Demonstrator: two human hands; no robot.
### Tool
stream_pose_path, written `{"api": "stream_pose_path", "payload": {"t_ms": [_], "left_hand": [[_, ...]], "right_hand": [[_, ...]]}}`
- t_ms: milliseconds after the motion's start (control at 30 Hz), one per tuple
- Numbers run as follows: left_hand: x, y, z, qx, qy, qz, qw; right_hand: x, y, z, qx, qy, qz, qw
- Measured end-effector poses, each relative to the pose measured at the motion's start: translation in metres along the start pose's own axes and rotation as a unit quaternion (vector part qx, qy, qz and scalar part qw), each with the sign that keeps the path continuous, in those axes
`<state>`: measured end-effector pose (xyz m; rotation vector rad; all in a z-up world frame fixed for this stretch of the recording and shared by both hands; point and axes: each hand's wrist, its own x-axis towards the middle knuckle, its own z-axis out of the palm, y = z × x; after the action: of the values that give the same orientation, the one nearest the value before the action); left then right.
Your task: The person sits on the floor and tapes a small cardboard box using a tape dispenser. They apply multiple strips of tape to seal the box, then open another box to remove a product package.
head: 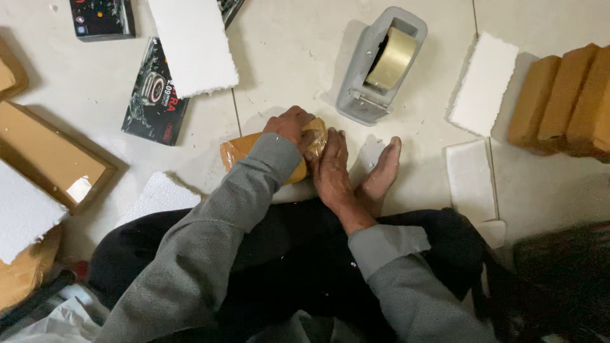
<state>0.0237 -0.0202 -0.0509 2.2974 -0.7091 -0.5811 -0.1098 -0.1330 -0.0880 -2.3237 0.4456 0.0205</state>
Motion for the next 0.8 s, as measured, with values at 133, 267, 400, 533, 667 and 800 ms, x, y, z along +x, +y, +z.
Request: {"api": "stream_pose_path", "payload": {"t_ms": [133,267,400,533,667,800], "left_hand": [[-0.001,0.022,0.008,0.048,0.075,-0.032,0.996],[0.0,0.045,0.021,0.085,0.144,-0.068,0.984],[0.006,0.044,0.021,0.049,0.11,-0.069,0.99],[0.013,0.028,0.026,0.027,0.121,-0.006,0.992],[0.025,0.022,0.029,0.087,0.081,0.014,0.993],[0.017,0.002,0.014,0.154,-0.016,0.155,0.976]], "right_hand": [[0.004,0.004,0.003,-0.084,0.004,-0.051,0.995],[0.005,0.011,0.007,-0.098,0.015,-0.092,0.991],[0.009,0.012,0.006,-0.176,0.021,-0.158,0.972],[0.005,0.007,0.01,-0.046,0.007,-0.021,0.999],[0.005,0.003,0.008,-0.069,0.007,-0.03,0.997],[0.005,0.002,0.006,-0.095,0.017,-0.065,0.993]]}}
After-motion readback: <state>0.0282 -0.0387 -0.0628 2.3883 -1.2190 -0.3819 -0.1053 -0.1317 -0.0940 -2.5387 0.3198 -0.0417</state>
